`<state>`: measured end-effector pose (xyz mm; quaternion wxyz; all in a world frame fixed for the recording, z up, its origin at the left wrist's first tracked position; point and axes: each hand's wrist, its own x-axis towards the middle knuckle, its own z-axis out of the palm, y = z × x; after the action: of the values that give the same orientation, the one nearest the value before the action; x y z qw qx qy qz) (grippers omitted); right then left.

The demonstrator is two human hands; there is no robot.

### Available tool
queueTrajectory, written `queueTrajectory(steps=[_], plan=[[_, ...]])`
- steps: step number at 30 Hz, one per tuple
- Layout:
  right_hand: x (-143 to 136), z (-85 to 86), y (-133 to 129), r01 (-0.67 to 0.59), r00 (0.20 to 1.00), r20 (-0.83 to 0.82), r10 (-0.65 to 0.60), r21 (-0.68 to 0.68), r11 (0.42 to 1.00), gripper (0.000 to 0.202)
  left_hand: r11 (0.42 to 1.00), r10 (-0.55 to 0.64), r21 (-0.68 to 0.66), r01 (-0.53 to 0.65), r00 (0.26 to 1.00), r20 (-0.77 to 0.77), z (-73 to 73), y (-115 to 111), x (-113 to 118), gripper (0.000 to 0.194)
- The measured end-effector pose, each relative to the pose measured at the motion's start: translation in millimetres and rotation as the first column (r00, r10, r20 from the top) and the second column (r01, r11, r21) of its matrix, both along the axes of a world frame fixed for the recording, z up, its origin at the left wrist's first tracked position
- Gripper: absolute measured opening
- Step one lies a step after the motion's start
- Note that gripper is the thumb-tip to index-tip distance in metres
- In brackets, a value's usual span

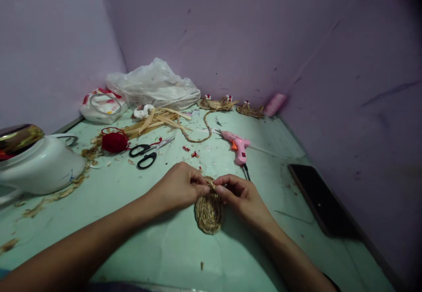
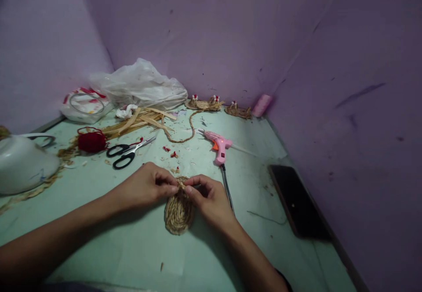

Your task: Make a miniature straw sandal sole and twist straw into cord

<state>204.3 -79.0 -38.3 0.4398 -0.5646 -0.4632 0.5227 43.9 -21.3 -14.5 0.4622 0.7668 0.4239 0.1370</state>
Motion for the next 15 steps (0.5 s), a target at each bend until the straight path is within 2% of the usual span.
queueTrajectory(steps=[6, 9, 11, 13, 15], plan=[[1.7, -0.6, 0.4, 0.025, 1.0, -0.003, -0.025, 0.007, 1.0, 0.025, 0.998, 0.046, -0.04, -0.046, 0.999, -0.022, -5.2, -2.9, 2.2, 0.021], [15.3, 3.3, 2.7, 0.178, 0.981, 0.065, -0.185, 0.099, 0.979, 0.027, 0.987, 0.083, -0.141, -0.082, 0.997, 0.002, -3.4, -1.0, 1.7, 0.022], [31.1, 6.6, 6.7, 0.328, 0.93, 0.119, -0.348, 0.161, 0.931, 0.027, 0.976, 0.089, -0.201, -0.081, 0.996, 0.029, -2.0, -0.2, 0.9, 0.024], [49.3, 9.4, 14.0, 0.447, 0.857, 0.202, -0.475, 0.169, 0.879, 0.027, 0.971, 0.093, -0.225, -0.078, 0.994, 0.06, -2.0, -0.6, 0.3, 0.024], [65.4, 11.1, 25.5, 0.489, 0.806, 0.31, -0.504, 0.131, 0.863, 0.027, 0.964, 0.114, -0.251, -0.093, 0.991, 0.071, -3.7, -2.2, 0.7, 0.024]])
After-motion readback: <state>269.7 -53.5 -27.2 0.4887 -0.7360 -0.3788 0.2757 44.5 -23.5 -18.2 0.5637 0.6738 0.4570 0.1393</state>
